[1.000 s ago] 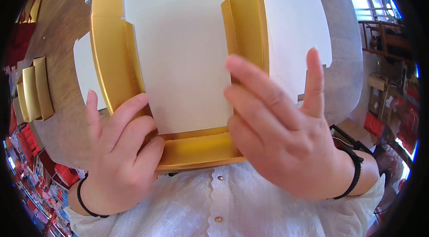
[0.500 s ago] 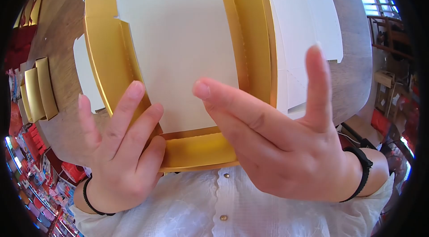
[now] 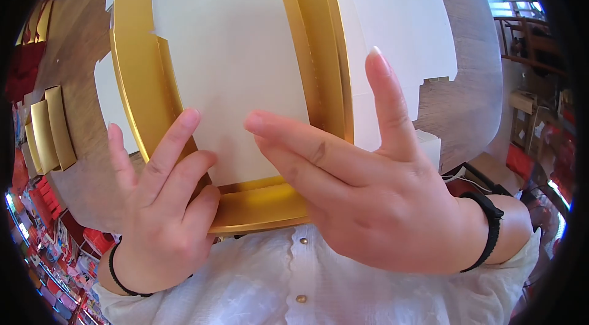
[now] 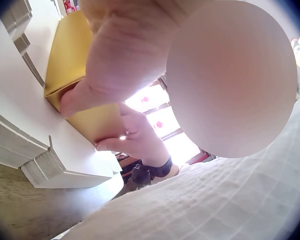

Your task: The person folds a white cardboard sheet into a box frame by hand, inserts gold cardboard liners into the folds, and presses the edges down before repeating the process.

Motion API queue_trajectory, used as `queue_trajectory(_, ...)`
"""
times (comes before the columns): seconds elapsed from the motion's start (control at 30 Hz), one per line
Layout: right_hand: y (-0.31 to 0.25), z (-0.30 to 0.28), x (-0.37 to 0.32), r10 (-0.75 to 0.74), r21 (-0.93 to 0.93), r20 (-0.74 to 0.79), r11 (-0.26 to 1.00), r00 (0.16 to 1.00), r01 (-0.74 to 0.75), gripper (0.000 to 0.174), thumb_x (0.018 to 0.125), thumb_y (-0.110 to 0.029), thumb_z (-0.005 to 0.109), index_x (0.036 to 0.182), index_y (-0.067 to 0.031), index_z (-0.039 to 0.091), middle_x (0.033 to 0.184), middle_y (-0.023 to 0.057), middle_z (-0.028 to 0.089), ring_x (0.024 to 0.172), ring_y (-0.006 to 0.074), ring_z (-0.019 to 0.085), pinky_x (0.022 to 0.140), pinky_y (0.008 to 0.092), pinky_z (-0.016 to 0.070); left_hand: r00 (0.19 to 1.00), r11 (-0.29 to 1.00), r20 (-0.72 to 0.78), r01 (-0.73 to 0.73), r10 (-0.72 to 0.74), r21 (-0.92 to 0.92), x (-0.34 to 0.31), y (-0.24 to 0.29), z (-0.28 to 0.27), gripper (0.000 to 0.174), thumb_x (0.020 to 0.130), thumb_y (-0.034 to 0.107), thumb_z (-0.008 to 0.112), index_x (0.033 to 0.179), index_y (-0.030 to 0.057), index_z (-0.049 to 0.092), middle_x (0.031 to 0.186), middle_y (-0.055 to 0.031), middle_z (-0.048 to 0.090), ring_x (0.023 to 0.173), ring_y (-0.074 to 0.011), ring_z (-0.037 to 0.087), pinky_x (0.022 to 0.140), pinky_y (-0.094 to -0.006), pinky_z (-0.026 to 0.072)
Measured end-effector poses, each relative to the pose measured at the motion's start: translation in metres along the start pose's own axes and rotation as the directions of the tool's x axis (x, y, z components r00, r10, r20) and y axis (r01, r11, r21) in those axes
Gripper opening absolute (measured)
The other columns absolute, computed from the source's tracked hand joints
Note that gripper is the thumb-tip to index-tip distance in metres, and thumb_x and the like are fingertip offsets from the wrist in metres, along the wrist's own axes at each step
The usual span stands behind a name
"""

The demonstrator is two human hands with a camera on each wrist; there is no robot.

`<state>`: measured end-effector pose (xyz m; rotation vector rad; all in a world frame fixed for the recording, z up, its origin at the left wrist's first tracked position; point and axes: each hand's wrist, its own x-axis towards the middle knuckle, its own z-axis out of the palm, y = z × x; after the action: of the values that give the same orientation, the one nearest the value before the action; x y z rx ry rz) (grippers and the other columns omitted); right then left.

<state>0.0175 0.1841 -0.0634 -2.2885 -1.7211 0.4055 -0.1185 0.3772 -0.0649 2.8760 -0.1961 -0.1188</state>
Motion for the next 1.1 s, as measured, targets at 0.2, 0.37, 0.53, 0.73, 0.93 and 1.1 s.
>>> queue_trajectory(0.2,0.004,-0.003,0.001,-0.037,-0.017,0.011,0.999,0.999,0.037,0.03,0.077,-0.008,0.07,0.106,-0.007,0.071,0.128,0.001,0.064,0.131,0.015,0.052,0.118,0.0669,0.006,1.0,1.0,-0.01,-0.011,0.011,-0.027,0.001,0.001,0.0,0.009,0.069,0.001,0.063,0.064,0.0044,0.056,0.104,-0.0082,0.061,0.132,-0.0324,0.051,0.109,-0.0768,0.012)
queue_trajectory(0.37,0.014,-0.035,-0.003,0.021,-0.05,0.203,0.999,0.979,-0.011,0.068,0.061,-0.046,0.083,0.119,-0.0185,0.061,0.155,0.0245,0.031,0.145,0.0439,0.03,0.117,0.065,0.0099,1.0,0.999,0.0,-0.017,0.017,-0.045,-0.014,-0.002,-0.003,0.023,0.071,0.019,0.075,0.086,0.0077,0.063,0.121,-0.0119,0.055,0.138,-0.041,0.04,0.111,-0.073,0.0126)
queue_trajectory(0.53,0.019,-0.034,-0.01,0.066,0.028,0.155,0.997,0.986,-0.071,0.093,0.057,-0.049,0.084,0.139,-0.0251,0.048,0.159,0.0239,0.024,0.148,0.043,0.023,0.117,0.065,0.0116,0.997,0.981,-0.08,-0.036,0.021,-0.192,-0.031,-0.02,-0.009,0.078,0.067,0.05,0.086,0.128,0.0142,0.054,0.143,-0.0153,0.044,0.142,-0.0513,0.027,0.114,-0.0674,0.0144)
queue_trajectory(0.73,0.036,-0.037,-0.002,0.008,-0.074,0.157,0.997,0.988,0.004,0.087,0.066,-0.022,0.087,0.142,-0.0244,0.046,0.158,0.0233,0.027,0.148,0.0433,0.023,0.118,0.0625,0.0146,0.979,0.948,-0.184,0.02,-0.082,-0.318,-0.043,-0.028,0.0,0.099,0.068,0.059,0.084,0.147,0.0183,0.04,0.149,-0.0171,0.039,0.144,-0.0514,0.022,0.115,-0.0638,0.016)
queue_trajectory(0.93,0.072,-0.031,0.04,-0.119,-0.464,-0.216,0.886,0.969,0.005,0.047,0.078,0.004,0.07,0.121,-0.0166,0.063,0.144,0.0071,0.052,0.143,0.0285,0.037,0.119,0.0541,0.0221,0.964,0.954,-0.262,-0.035,-0.047,-0.297,-0.048,-0.016,0.003,0.104,0.068,0.056,0.085,0.149,0.0135,0.035,0.15,-0.0189,0.037,0.145,-0.0474,0.024,0.115,-0.0639,0.0169)
queue_trajectory(1.1,0.044,-0.057,0.016,-0.295,-0.459,-0.416,0.885,0.86,0.081,0.018,0.075,-0.001,0.073,0.09,-0.0096,0.067,0.097,0.0047,0.067,0.108,0.0263,0.06,0.108,0.0482,0.0377,0.893,0.94,-0.447,-0.108,-0.052,-0.324,-0.068,-0.002,-0.002,0.077,0.073,0.034,0.084,0.135,0.0068,0.049,0.144,-0.0203,0.041,0.139,-0.0465,0.033,0.11,-0.0612,0.0237)
